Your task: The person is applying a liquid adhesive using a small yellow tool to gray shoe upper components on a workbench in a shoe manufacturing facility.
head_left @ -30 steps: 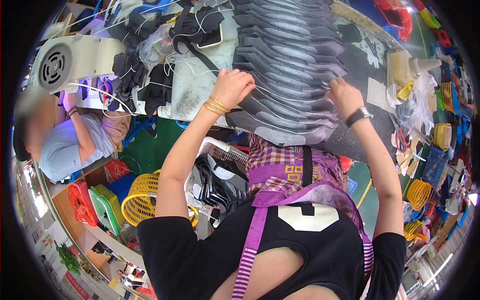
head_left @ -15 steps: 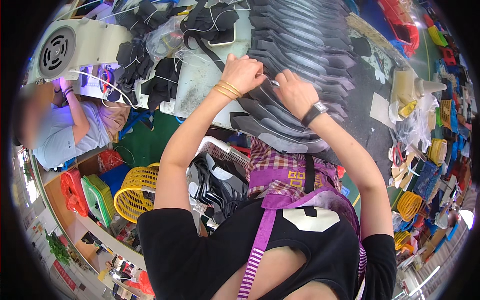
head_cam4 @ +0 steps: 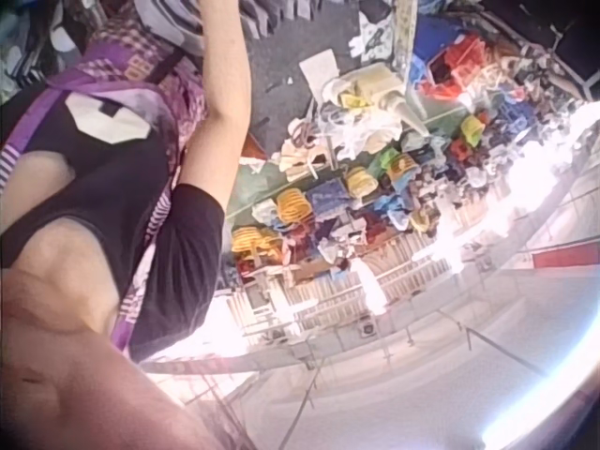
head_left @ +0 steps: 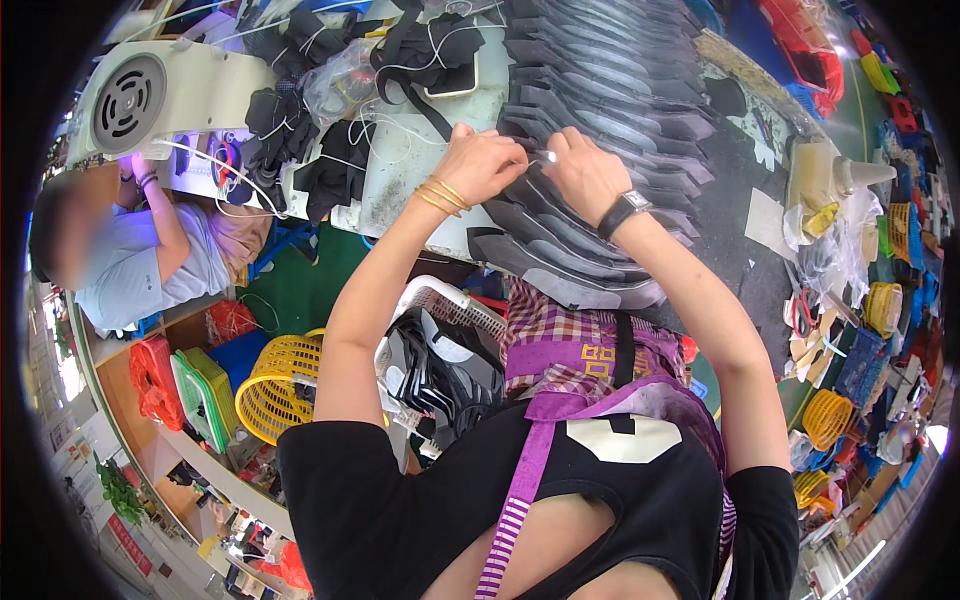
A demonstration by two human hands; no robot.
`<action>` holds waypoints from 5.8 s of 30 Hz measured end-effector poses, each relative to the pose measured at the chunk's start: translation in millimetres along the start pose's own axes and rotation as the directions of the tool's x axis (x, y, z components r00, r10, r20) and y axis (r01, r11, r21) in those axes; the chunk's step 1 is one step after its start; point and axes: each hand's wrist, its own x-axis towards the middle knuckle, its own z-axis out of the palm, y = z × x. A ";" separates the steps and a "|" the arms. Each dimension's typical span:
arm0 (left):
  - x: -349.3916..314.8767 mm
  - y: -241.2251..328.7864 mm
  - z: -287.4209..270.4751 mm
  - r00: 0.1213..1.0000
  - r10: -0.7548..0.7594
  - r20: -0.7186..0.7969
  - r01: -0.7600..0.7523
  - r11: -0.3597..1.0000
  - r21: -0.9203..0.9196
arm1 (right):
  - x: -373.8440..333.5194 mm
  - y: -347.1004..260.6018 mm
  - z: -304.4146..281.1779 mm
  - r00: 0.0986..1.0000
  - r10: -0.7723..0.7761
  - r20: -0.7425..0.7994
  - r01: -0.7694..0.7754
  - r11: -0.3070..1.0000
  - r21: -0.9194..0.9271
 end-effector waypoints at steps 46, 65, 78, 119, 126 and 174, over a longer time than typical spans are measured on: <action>43.3 -2.7 11.9 0.999 0.004 -0.042 -0.007 0.997 -0.079 | -5.3 23.7 7.2 0.980 0.113 0.161 -0.141 0.975 0.173; 39.1 -36.4 -1.0 0.990 0.139 -0.012 -0.138 0.959 -0.249 | 15.3 9.4 -6.3 0.995 0.051 0.090 -0.054 0.998 0.031; 31.9 -17.5 1.3 0.996 0.040 -0.083 -0.074 0.879 -0.472 | 15.4 18.9 -8.8 0.967 0.225 0.119 -0.255 0.844 0.472; 88.0 -31.9 -3.4 0.967 -0.068 0.247 0.058 0.997 0.045 | 19.8 28.6 -17.8 0.979 0.194 0.065 -0.194 0.981 -0.015; 74.7 -41.4 1.1 0.994 0.093 0.050 -0.091 0.995 -0.040 | 48.0 25.7 11.6 0.984 0.109 0.139 -0.100 0.992 -0.073; 118.9 -48.3 -4.6 0.932 -0.066 0.357 0.052 0.997 0.051 | 27.8 43.9 -11.3 0.970 0.144 0.198 -0.160 0.985 0.068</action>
